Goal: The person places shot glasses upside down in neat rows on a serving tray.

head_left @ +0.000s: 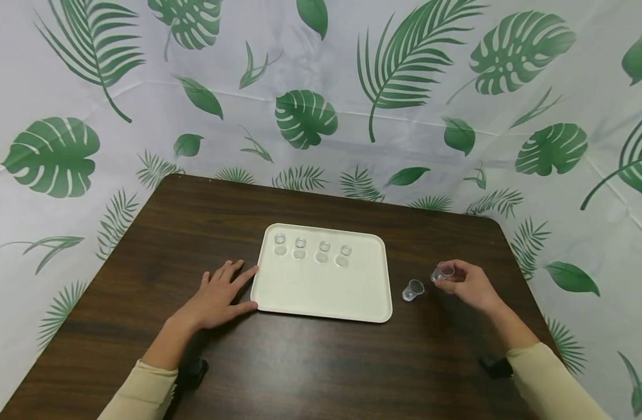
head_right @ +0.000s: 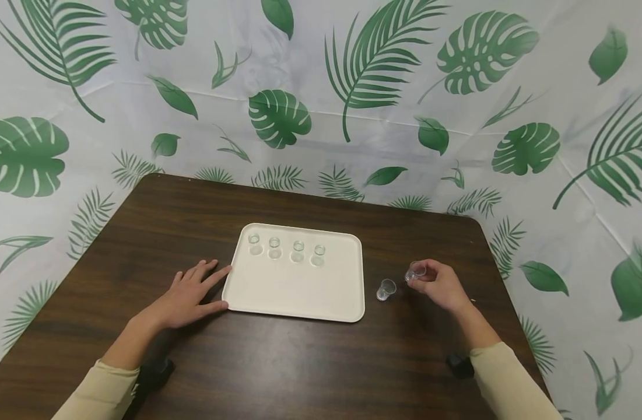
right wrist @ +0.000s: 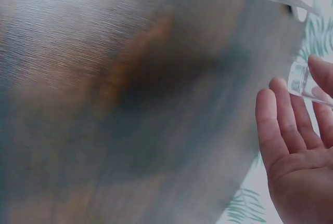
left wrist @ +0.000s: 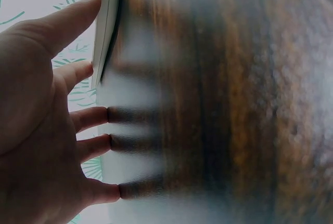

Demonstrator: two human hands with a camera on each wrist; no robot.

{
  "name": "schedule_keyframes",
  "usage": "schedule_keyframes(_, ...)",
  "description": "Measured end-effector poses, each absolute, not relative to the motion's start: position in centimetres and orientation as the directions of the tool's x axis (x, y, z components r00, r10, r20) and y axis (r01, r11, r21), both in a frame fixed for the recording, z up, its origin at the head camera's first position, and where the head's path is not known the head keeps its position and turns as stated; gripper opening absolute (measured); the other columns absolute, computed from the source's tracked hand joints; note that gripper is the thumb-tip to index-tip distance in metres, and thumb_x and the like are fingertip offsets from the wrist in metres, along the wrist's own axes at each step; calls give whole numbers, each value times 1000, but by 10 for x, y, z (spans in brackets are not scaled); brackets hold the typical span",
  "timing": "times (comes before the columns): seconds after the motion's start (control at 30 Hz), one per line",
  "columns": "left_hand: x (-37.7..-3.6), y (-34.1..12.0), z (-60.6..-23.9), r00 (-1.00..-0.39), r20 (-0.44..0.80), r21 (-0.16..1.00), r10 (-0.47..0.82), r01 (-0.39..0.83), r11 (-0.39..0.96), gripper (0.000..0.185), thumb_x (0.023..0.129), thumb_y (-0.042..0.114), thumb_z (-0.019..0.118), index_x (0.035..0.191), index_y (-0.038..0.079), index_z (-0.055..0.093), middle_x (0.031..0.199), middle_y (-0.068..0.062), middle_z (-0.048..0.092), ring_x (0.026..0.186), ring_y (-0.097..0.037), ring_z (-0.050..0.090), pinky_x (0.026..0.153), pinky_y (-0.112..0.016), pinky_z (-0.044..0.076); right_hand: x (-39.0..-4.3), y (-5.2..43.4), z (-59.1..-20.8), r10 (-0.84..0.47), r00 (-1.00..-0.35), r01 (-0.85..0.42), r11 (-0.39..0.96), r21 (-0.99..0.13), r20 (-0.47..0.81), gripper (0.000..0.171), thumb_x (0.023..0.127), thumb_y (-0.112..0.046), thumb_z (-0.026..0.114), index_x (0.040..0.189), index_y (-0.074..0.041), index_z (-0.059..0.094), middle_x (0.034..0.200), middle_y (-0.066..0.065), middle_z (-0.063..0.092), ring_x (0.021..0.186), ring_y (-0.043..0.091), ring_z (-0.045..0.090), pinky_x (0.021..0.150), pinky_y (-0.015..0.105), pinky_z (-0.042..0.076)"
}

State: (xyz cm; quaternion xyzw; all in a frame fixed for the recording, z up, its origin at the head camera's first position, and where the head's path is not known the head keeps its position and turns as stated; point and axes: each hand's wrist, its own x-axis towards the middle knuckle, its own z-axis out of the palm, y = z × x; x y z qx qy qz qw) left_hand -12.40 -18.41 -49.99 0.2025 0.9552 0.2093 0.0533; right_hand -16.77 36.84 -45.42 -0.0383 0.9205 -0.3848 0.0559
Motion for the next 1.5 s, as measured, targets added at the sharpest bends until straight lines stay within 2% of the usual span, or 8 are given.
schedule_keyframes(0.2,-123,-185,-500,-913,-21,428,408,360,829,79,90,52,65,154,16,34,153,-25,30,141,-50,21,99,-78,16,-180,360,-439,-113,-993,-60,704,-707,-28,38,87,-14,76,118,4,63,106,23,67,86,19,66,67,35,57)
schedule_keyframes(0.33,-121,-186,-499,-915,-19,430,402,356,830,80,90,53,65,154,16,35,153,-25,30,141,-50,21,99,-78,16,-192,344,-431,-131,-991,-96,736,-670,-1,39,87,-17,76,118,3,63,101,20,67,86,23,64,65,29,53)
schedule_keyframes(0.47,-121,-185,-498,-913,-17,433,409,362,826,79,90,52,64,154,15,35,153,-25,30,140,-51,21,99,-78,16,-199,325,-427,-177,-983,-168,772,-614,46,37,87,-16,76,117,2,66,101,18,68,87,28,64,68,32,50)
schedule_keyframes(0.7,-122,-182,-497,-911,-21,431,411,362,826,79,91,52,65,154,15,35,153,-25,30,140,-51,22,99,-78,16,-205,286,-427,-286,-954,-294,837,-462,89,30,86,-11,76,114,-2,69,100,11,64,86,28,57,73,42,45)
schedule_keyframes(0.87,-123,-182,-499,-915,-30,429,403,353,832,79,91,53,64,154,16,35,153,-25,30,140,-51,21,99,-78,16,-206,257,-429,-389,-918,-392,855,-341,80,29,82,-4,77,110,-3,69,97,10,64,81,23,54,71,41,47)
schedule_keyframes(1.0,-123,-182,-499,-915,-36,427,403,350,834,79,91,53,64,154,16,34,153,-25,29,141,-51,20,99,-78,15,-203,239,-433,-461,-884,-466,858,-215,78,27,82,0,75,108,-5,70,101,10,64,88,25,55,72,40,50)
schedule_keyframes(1.23,-123,-181,-500,-916,-35,432,400,347,833,80,91,55,63,154,17,34,153,-25,29,141,-51,19,100,-78,14,-205,218,-440,-521,-851,-523,852,-12,72,29,83,0,75,110,-9,73,101,6,59,88,23,50,70,34,48)
schedule_keyframes(1.5,-121,-181,-502,-913,-15,436,408,361,824,79,91,53,63,154,16,34,153,-25,29,141,-51,20,99,-78,15,-207,207,-448,-546,-836,-543,837,66,59,32,84,-3,75,114,-13,72,105,5,57,90,21,49,71,32,47)
